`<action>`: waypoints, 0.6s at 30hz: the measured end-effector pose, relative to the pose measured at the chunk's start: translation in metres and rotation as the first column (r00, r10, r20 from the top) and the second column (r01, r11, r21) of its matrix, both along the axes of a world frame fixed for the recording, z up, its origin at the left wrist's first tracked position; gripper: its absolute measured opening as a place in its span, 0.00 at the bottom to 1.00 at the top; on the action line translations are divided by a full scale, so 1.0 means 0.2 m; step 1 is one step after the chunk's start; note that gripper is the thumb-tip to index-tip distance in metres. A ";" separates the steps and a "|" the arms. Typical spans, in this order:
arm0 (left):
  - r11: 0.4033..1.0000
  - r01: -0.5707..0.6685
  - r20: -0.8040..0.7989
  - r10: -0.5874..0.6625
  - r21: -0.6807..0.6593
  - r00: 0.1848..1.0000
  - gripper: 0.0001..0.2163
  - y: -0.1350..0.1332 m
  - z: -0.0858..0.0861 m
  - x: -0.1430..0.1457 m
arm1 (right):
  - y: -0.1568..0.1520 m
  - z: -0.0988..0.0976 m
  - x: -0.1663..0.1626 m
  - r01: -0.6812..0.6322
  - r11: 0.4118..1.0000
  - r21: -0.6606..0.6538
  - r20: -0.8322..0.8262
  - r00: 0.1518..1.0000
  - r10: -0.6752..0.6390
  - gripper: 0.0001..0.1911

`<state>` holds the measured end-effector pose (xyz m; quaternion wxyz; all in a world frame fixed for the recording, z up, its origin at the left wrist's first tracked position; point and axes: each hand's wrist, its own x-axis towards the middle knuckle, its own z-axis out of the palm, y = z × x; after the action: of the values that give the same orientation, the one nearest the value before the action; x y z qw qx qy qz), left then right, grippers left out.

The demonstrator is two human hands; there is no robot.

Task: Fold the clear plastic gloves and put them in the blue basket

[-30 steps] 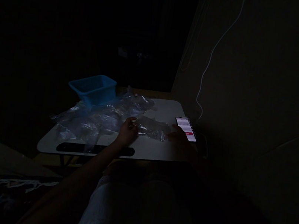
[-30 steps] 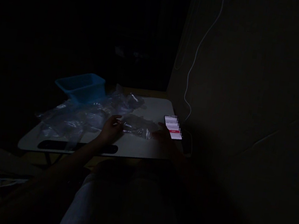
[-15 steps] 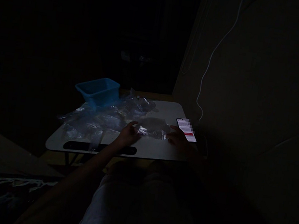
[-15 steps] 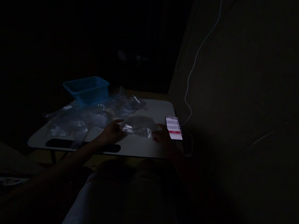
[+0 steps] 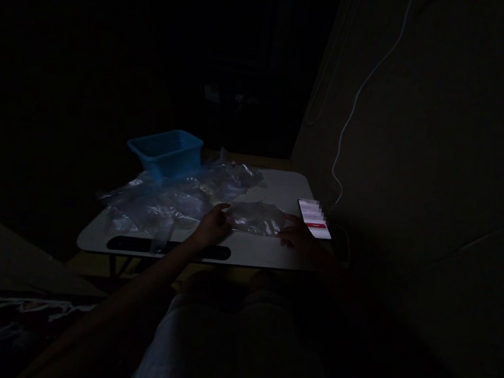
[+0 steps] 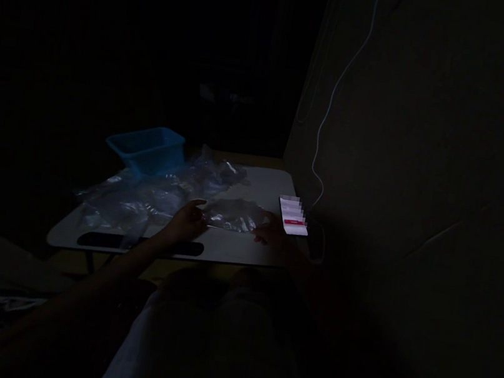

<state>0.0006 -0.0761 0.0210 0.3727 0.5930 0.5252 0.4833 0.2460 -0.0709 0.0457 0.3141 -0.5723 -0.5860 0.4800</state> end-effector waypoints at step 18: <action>0.994 0.110 -0.134 -0.110 -0.010 0.985 0.26 -0.01 0.00 -0.03 | 0.05 -0.09 0.04 -0.033 0.999 -0.006 -0.042 0.999 0.033 0.32</action>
<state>-0.0048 -0.0782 0.0220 0.3634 0.6517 0.5163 0.4203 0.2545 -0.0605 0.0270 0.3163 -0.5534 -0.5870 0.4991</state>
